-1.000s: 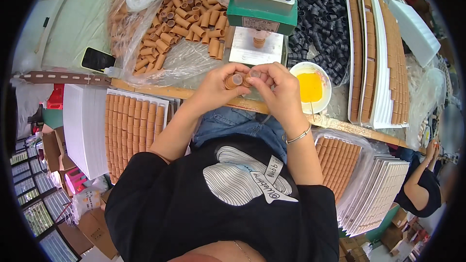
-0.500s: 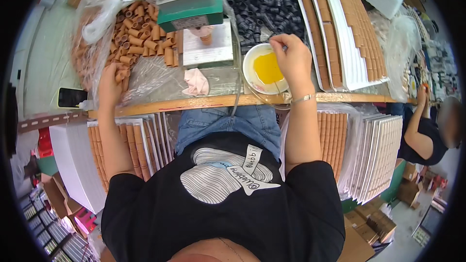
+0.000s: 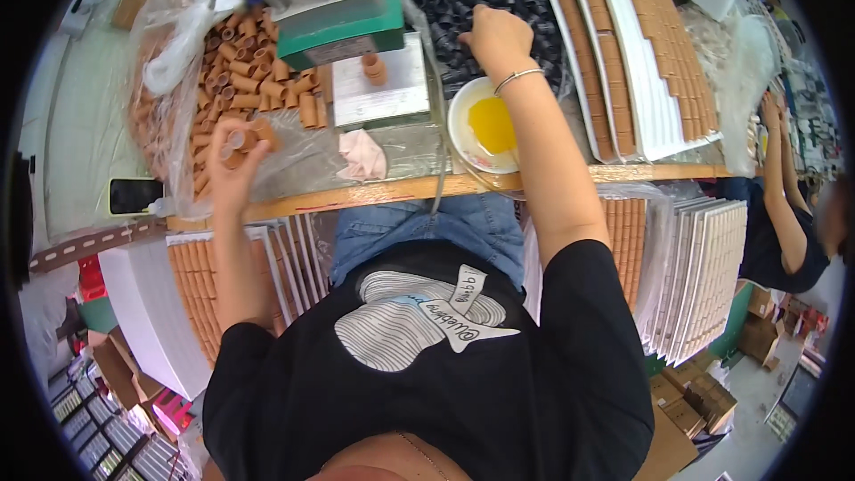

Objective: Apply adhesive to small brown cylindrical components and assemble them with black components using a small pneumatic press.

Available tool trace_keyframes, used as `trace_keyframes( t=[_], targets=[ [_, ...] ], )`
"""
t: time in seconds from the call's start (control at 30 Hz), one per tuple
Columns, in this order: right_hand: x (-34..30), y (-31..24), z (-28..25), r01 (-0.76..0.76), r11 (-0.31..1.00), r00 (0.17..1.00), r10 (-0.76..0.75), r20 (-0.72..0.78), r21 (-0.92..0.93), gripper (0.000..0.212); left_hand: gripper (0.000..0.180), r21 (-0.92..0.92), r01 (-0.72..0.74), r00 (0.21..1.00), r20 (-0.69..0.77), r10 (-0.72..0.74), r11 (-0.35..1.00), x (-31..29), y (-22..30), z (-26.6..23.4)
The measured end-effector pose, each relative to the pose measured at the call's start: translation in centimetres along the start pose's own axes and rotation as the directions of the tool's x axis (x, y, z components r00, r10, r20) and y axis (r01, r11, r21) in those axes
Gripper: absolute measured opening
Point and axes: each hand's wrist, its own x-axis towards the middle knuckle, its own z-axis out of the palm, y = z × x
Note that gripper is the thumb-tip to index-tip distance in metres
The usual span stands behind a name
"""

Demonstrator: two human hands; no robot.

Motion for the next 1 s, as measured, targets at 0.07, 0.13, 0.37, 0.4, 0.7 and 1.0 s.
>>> trace_keyframes(
  t=[0.07,0.13,0.37,0.4,0.7,1.0],
  targets=[
    [0.2,0.4,0.4,-0.027,1.0,1.0,0.027,-0.001,-0.013,0.028,0.027,-0.674,0.241,0.971,0.166,-0.175,0.698,-1.0,1.3,3.3],
    [-0.4,0.2,-0.5,-0.023,1.0,0.998,0.024,0.056,-0.006,0.023,0.035,-0.911,0.328,0.937,0.28,-0.208,0.249,-2.2,2.3,5.9],
    [-7.5,3.5,-3.6,0.108,0.841,0.987,-0.027,-0.158,0.53,0.019,0.046,-0.593,0.446,0.683,0.709,-0.173,-0.671,-3.0,5.1,9.6],
    [-8.9,4.1,-4.0,0.096,0.846,0.987,-0.015,-0.157,0.524,0.019,0.046,-0.582,0.456,0.676,0.718,-0.163,-0.674,-3.1,5.3,10.0],
    [-17.9,4.0,-4.0,-0.048,0.433,0.985,0.171,-0.03,0.9,0.003,0.041,-0.573,0.522,0.586,0.779,-0.223,-0.631,-4.6,6.4,13.6],
    [-16.7,2.7,-4.4,-0.034,0.869,0.976,0.136,-0.173,0.494,0.013,0.041,-0.655,0.481,0.627,0.721,-0.293,-0.583,-4.4,6.8,13.6]
  ],
)
